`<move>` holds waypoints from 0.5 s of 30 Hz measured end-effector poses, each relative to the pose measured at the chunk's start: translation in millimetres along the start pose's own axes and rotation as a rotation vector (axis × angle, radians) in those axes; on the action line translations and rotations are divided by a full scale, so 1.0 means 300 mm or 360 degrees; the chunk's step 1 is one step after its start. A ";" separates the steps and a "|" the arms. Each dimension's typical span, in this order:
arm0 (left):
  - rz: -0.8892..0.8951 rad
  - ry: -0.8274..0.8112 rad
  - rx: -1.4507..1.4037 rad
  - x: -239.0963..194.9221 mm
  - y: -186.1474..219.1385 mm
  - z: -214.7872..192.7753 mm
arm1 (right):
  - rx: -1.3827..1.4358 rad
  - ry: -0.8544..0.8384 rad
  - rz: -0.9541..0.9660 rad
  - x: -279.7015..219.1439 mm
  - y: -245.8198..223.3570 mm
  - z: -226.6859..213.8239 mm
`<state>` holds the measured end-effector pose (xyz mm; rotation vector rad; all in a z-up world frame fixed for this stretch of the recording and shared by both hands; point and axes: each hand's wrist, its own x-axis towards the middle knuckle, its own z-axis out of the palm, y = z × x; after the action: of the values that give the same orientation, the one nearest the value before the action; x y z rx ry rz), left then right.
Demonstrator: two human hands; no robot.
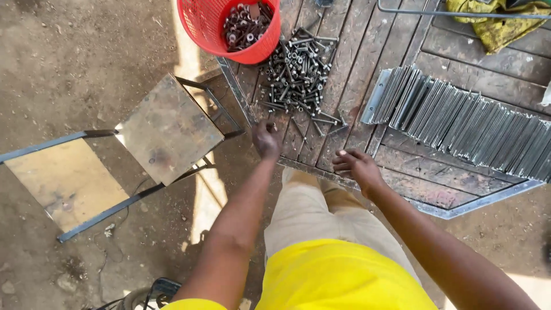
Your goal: A person is seen inserting metal bolts into brackets on a workshop table, preparing them for assembly.
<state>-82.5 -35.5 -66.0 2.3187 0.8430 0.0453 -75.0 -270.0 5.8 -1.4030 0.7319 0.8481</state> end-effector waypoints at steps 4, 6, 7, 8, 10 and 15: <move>0.0111 0.0045 0.0005 0.063 -0.036 0.043 | -0.0057 -0.0003 -0.0025 0.040 0.033 0.020; 0.0222 0.0088 0.0038 0.081 -0.054 0.051 | -0.0288 0.0038 -0.0136 0.056 0.041 0.037; 0.0218 0.0079 0.0035 0.076 -0.050 0.060 | -0.0291 0.0044 -0.0128 0.093 0.057 0.033; 0.0458 -0.0032 0.0169 0.071 -0.046 0.069 | -0.0481 0.0077 -0.0221 0.130 0.074 0.028; 0.0709 -0.0164 0.0303 0.062 -0.026 0.084 | -0.0658 0.0122 -0.0300 0.191 0.109 0.037; -0.0288 -0.0801 0.0330 0.065 0.040 0.150 | -0.1768 0.0513 -0.1202 0.172 -0.035 0.074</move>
<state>-49.3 -56.9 -97.5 2.2735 0.8148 -0.7034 -40.2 -243.9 -31.2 -2.6053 -0.1732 0.3817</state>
